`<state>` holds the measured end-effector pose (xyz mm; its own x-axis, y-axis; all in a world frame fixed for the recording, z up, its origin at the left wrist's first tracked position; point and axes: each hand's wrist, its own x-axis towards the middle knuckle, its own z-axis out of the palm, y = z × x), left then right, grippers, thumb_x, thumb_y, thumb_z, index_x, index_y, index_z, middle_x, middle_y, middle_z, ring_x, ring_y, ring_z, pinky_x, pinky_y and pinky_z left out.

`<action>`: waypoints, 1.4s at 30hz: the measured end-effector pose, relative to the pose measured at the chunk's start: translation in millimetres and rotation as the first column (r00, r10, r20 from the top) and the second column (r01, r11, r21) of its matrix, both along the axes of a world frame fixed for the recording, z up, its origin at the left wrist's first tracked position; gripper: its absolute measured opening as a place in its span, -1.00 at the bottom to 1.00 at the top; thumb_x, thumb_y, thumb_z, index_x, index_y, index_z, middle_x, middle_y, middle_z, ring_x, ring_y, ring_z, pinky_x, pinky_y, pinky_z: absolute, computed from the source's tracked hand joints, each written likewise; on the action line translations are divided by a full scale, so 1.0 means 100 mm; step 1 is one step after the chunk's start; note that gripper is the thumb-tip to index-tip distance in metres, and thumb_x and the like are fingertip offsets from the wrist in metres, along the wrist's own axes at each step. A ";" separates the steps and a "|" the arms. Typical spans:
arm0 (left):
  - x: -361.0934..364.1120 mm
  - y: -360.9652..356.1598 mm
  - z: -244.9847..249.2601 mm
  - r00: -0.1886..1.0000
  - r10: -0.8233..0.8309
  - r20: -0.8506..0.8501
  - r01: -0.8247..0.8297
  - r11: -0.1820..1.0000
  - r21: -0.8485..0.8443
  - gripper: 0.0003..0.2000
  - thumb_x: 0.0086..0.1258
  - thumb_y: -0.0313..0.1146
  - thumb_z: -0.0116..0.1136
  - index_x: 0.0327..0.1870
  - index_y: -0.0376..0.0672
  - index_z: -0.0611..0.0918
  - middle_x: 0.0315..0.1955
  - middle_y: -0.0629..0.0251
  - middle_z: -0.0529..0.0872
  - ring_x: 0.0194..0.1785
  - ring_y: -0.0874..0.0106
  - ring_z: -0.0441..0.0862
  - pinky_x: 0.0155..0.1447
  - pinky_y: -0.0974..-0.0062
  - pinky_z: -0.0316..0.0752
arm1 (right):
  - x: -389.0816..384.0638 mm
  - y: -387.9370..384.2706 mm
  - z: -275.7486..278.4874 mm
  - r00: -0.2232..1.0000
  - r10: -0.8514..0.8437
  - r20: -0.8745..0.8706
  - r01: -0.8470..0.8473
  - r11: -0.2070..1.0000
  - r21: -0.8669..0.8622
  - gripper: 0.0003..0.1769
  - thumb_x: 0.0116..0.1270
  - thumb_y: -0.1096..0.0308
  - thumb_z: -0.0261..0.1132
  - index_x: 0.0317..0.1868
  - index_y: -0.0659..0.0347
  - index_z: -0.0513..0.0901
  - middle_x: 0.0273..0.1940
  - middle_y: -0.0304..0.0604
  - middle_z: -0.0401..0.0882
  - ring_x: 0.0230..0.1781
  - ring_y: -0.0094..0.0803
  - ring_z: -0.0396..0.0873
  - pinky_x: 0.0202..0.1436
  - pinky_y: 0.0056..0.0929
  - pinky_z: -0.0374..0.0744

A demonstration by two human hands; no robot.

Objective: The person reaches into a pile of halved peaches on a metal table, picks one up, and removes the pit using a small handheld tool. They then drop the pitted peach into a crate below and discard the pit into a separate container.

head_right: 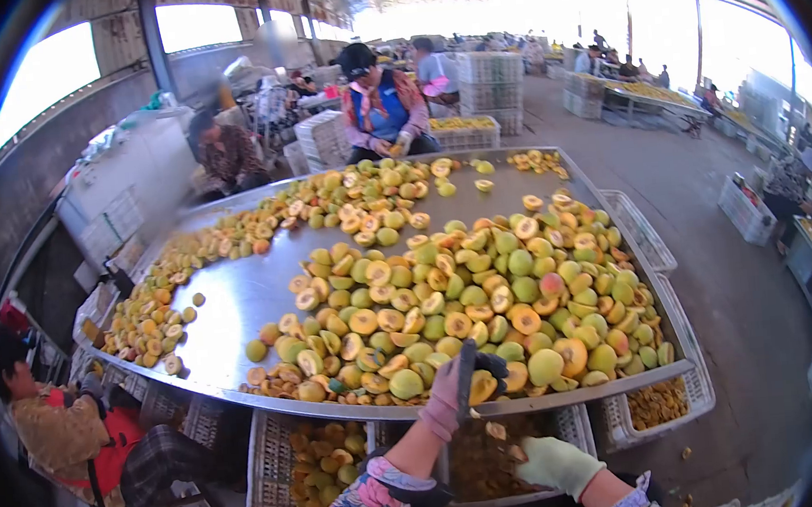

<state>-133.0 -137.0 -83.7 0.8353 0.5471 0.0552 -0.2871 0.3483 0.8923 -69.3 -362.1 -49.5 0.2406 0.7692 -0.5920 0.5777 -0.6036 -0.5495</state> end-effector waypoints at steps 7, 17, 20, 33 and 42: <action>-0.88 0.13 0.61 0.890 0.243 -0.386 -0.026 0.872 0.489 -0.68 0.59 -0.20 0.02 0.01 -0.26 0.70 -0.25 0.26 0.79 -0.19 0.54 0.69 -0.05 0.57 0.56 | -0.09 -0.07 0.41 0.914 0.044 0.404 -0.124 0.977 0.174 -0.62 0.31 0.02 0.20 -0.08 0.14 0.53 -0.30 0.10 0.69 -0.21 0.10 0.67 -0.11 0.03 0.61; -1.37 0.76 1.24 0.507 0.680 -0.530 0.431 0.332 0.839 -0.49 0.36 0.11 0.16 0.09 -0.14 0.63 -0.06 -0.04 0.71 0.12 0.03 0.63 0.24 0.18 0.48 | -0.03 0.31 0.55 0.999 -0.044 0.013 0.033 0.877 0.479 -0.54 0.35 -0.07 0.26 -0.15 0.21 0.45 -0.40 0.07 0.62 -0.27 0.11 0.64 -0.18 -0.09 0.55; -0.64 0.94 1.29 0.515 0.703 -0.490 0.436 0.277 0.856 -0.43 0.37 0.03 0.16 0.32 -0.08 0.46 0.20 0.00 0.57 0.27 0.06 0.52 0.34 0.19 0.41 | 0.01 0.38 0.31 0.993 -0.066 -0.098 0.108 0.841 0.531 -0.54 0.34 -0.06 0.27 -0.22 0.21 0.44 -0.40 0.06 0.62 -0.25 0.12 0.64 -0.17 -0.10 0.56; 1.60 2.11 0.41 0.419 0.754 -0.505 0.800 -0.043 0.598 -0.45 0.41 -0.25 0.03 0.45 -0.02 0.32 0.35 0.14 0.44 0.32 0.16 0.52 0.30 0.21 0.47 | 0.29 0.24 0.18 1.000 -0.026 -0.016 0.030 0.848 0.530 -0.75 0.36 0.16 0.27 -0.12 0.15 0.57 -0.26 -0.10 0.65 -0.22 -0.12 0.67 -0.09 -0.29 0.62; 1.08 1.89 0.44 0.626 0.701 -0.343 0.402 0.087 0.912 -0.53 0.29 -0.17 0.31 0.15 -0.18 0.52 0.02 0.09 0.67 0.00 0.15 0.69 0.05 0.25 0.60 | 0.25 0.25 0.40 0.984 -0.167 -0.066 0.173 0.786 0.594 -0.73 0.36 0.15 0.29 -0.16 0.19 0.57 -0.34 -0.08 0.62 -0.27 -0.11 0.65 -0.18 -0.30 0.61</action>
